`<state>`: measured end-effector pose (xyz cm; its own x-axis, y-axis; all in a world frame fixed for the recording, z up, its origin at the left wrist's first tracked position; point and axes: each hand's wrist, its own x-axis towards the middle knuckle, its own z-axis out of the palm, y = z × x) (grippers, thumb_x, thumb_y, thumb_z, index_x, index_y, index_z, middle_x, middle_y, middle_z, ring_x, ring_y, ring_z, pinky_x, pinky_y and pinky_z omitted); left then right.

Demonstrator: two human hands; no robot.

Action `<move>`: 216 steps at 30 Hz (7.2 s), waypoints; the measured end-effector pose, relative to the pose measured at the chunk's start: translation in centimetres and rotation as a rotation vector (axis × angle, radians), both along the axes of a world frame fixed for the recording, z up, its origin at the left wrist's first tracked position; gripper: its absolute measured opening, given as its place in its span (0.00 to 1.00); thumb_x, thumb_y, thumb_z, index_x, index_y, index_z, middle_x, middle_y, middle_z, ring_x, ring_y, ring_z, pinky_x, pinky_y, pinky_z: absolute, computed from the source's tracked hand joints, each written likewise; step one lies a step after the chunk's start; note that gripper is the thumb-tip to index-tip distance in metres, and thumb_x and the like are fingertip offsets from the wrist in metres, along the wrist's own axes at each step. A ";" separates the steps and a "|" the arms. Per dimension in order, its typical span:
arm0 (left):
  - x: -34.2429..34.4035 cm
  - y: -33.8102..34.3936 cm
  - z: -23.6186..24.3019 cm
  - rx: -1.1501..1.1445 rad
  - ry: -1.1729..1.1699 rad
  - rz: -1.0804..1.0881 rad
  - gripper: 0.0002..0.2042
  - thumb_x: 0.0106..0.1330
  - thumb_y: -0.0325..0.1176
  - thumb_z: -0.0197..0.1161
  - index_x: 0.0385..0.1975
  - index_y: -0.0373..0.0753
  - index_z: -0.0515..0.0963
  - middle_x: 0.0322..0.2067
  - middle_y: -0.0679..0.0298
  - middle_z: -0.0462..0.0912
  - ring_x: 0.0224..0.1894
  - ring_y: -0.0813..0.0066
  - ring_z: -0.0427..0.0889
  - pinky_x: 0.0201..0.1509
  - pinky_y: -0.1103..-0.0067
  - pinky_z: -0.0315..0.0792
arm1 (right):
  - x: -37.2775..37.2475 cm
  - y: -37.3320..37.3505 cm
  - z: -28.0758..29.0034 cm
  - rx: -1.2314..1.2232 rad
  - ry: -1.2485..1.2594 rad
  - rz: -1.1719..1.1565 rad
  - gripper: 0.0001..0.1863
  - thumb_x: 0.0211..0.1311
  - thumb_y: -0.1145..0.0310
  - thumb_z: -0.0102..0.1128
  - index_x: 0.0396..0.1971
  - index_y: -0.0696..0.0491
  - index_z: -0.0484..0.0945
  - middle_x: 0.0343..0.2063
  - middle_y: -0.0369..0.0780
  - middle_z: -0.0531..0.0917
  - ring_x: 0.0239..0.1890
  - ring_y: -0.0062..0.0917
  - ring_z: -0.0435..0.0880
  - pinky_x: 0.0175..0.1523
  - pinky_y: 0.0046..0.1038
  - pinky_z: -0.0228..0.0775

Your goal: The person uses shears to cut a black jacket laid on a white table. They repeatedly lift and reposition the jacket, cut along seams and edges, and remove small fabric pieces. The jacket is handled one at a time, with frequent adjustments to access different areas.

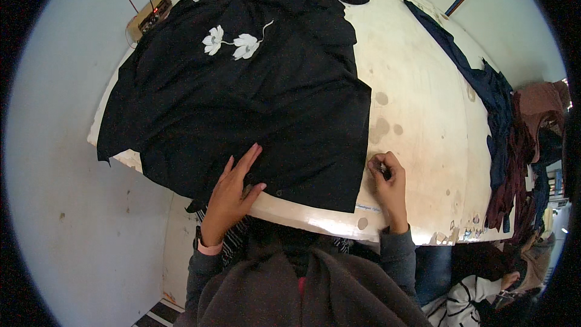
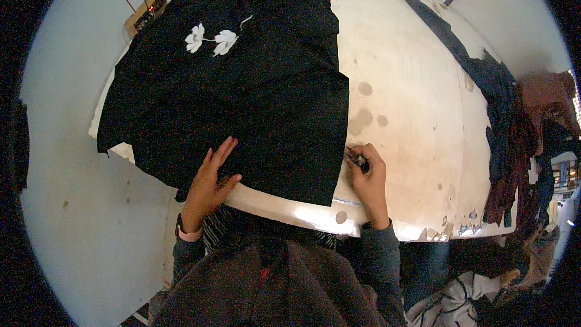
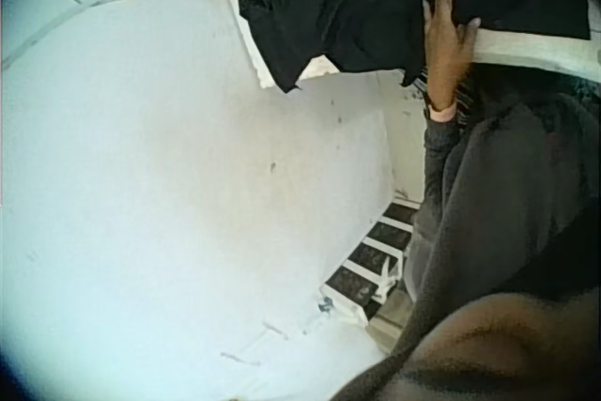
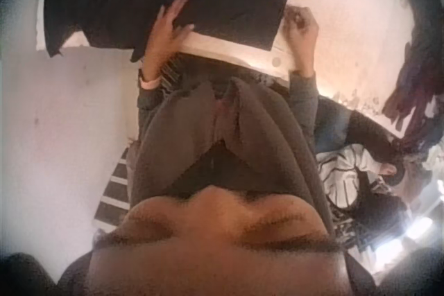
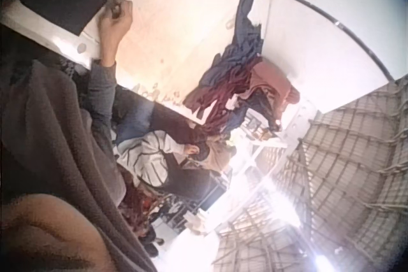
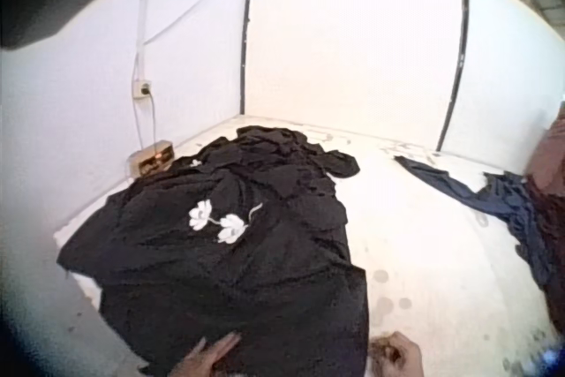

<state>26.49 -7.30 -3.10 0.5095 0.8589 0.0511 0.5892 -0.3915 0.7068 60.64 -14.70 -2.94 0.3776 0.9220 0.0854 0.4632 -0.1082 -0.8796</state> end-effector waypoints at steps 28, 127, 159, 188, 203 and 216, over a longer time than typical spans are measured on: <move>10.6 0.1 4.5 0.086 -0.583 -0.426 0.15 0.60 0.20 0.69 0.47 0.37 0.82 0.50 0.59 0.82 0.45 0.74 0.86 0.48 0.79 0.82 | -5.3 -1.3 8.3 0.027 0.229 0.163 0.07 0.65 0.71 0.64 0.37 0.55 0.76 0.32 0.33 0.75 0.33 0.20 0.73 0.41 0.24 0.63; 4.6 -2.8 1.4 -1.019 -1.305 -0.045 0.30 0.73 0.22 0.58 0.71 0.41 0.54 0.56 0.51 0.82 0.56 0.67 0.84 0.59 0.71 0.80 | -9.6 0.2 9.9 0.418 -1.023 0.311 0.14 0.55 0.67 0.69 0.43 0.46 0.85 0.36 0.29 0.83 0.30 0.22 0.75 0.40 0.30 0.61; -1.9 3.5 4.6 0.607 -0.110 0.294 0.31 0.42 0.11 0.58 0.50 0.45 0.84 0.46 0.62 0.87 0.49 0.60 0.83 0.56 0.67 0.72 | 7.4 -5.8 17.0 1.254 -0.413 -0.430 0.08 0.68 0.71 0.59 0.41 0.58 0.75 0.40 0.43 0.82 0.43 0.29 0.82 0.54 0.30 0.79; -4.4 5.1 11.0 0.275 -0.053 0.080 0.08 0.66 0.33 0.66 0.42 0.38 0.83 0.38 0.56 0.85 0.38 0.57 0.86 0.39 0.69 0.76 | 2.9 4.6 9.6 0.054 -0.179 -0.004 0.13 0.59 0.69 0.73 0.42 0.54 0.83 0.27 0.30 0.77 0.32 0.15 0.72 0.39 0.20 0.66; -1.0 -4.0 3.5 0.020 -0.089 0.259 0.31 0.55 0.41 0.79 0.51 0.31 0.69 0.45 0.51 0.74 0.48 0.53 0.80 0.54 0.69 0.75 | -10.0 4.3 1.5 -0.028 0.196 0.366 0.15 0.66 0.66 0.68 0.47 0.57 0.78 0.30 0.34 0.77 0.34 0.18 0.73 0.42 0.23 0.67; 0.8 -4.2 0.3 0.520 0.013 0.212 0.12 0.58 0.34 0.74 0.40 0.40 0.84 0.37 0.65 0.85 0.37 0.66 0.85 0.41 0.73 0.80 | -10.5 3.8 1.3 -0.131 0.200 0.388 0.12 0.67 0.68 0.68 0.45 0.57 0.78 0.33 0.31 0.76 0.38 0.15 0.72 0.47 0.19 0.63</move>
<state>27.28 -11.51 -2.82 0.3321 0.8060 0.4900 0.7000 -0.5588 0.4447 50.14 -10.94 -1.67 -0.0004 0.9967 -0.0810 0.3138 -0.0768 -0.9464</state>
